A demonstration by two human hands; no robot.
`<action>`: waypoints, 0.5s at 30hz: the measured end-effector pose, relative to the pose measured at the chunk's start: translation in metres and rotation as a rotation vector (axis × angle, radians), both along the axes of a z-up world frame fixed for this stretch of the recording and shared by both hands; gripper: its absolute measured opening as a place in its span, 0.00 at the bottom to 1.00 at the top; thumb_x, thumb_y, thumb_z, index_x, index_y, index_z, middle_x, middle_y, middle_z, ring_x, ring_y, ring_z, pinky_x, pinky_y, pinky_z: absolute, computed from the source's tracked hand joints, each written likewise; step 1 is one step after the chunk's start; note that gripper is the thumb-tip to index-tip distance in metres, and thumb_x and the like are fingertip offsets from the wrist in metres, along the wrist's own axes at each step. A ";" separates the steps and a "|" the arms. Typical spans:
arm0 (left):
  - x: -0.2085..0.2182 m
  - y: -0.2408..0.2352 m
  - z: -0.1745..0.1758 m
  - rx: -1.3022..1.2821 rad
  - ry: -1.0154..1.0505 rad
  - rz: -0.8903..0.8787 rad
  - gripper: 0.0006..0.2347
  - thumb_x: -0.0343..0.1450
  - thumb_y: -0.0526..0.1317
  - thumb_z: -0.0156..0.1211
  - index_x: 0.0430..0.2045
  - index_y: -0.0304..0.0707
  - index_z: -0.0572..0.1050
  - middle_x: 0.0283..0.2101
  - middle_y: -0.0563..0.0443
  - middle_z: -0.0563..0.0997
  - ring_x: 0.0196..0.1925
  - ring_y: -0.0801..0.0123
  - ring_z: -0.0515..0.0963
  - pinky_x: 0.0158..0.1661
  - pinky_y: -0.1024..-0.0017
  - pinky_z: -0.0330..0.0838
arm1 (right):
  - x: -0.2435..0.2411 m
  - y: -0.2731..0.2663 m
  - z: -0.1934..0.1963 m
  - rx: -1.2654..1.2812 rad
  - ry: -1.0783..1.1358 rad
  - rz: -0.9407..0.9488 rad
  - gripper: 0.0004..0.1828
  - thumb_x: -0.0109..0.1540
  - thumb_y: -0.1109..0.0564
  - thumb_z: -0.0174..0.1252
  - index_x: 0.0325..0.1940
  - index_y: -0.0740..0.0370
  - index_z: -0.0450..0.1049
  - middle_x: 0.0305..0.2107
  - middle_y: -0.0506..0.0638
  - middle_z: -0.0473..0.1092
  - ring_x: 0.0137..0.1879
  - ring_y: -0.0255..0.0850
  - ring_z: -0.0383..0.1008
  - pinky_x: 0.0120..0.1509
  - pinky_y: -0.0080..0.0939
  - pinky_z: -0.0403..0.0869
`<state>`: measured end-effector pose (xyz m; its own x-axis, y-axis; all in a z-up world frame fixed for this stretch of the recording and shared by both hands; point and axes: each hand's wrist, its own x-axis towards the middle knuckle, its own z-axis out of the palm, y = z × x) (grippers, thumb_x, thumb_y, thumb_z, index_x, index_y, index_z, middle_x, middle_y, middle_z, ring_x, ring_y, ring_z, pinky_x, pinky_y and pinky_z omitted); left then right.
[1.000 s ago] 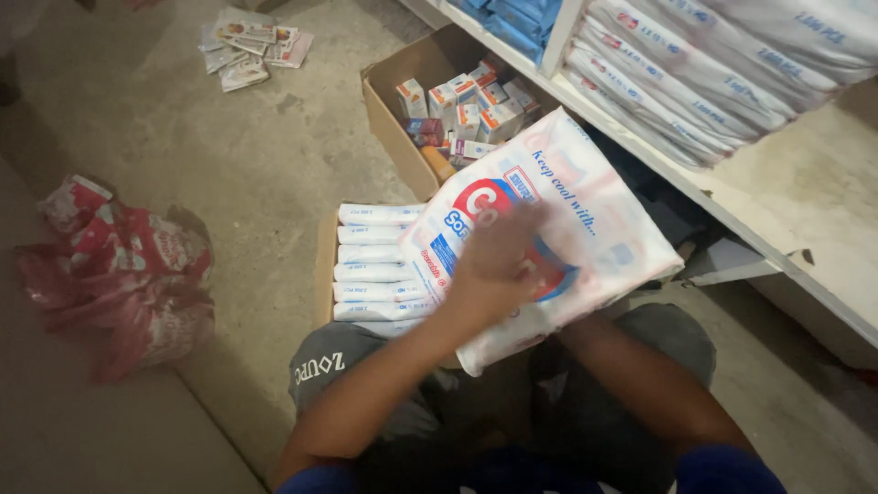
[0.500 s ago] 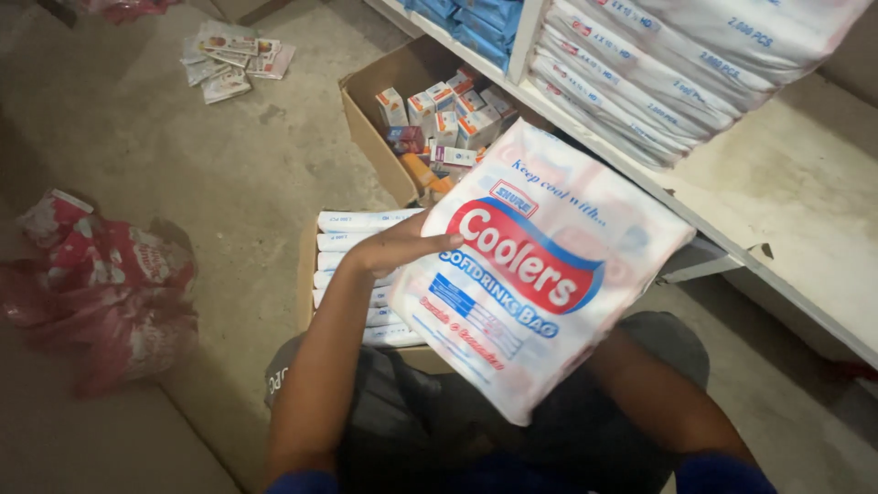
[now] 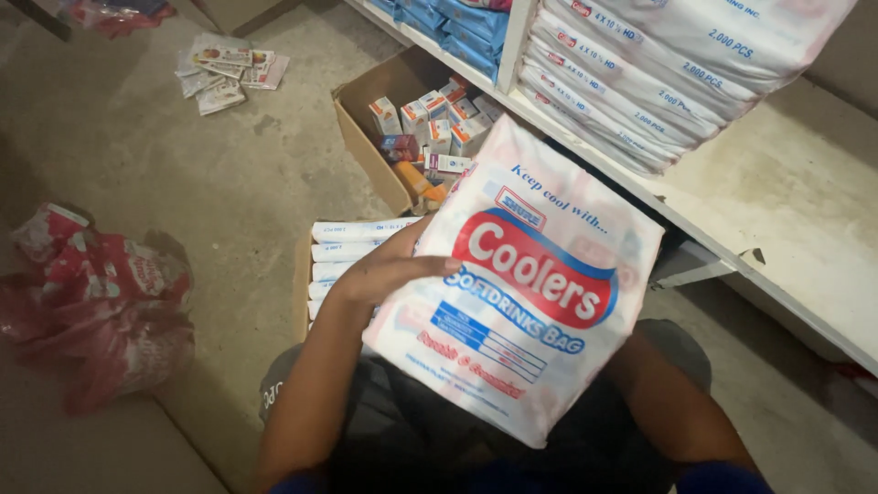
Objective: Organizes and stacks packs of plastic bags onto a low storage shelf.
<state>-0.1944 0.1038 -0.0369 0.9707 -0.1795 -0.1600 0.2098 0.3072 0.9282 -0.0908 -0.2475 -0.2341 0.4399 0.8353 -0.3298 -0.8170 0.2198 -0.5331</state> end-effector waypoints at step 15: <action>-0.019 0.015 0.004 -0.201 -0.094 0.240 0.26 0.69 0.36 0.64 0.62 0.22 0.67 0.52 0.38 0.81 0.50 0.63 0.83 0.52 0.69 0.76 | 0.086 0.059 0.026 0.146 0.120 -0.042 0.37 0.70 0.31 0.46 0.73 0.57 0.63 0.62 0.56 0.69 0.64 0.51 0.73 0.68 0.57 0.72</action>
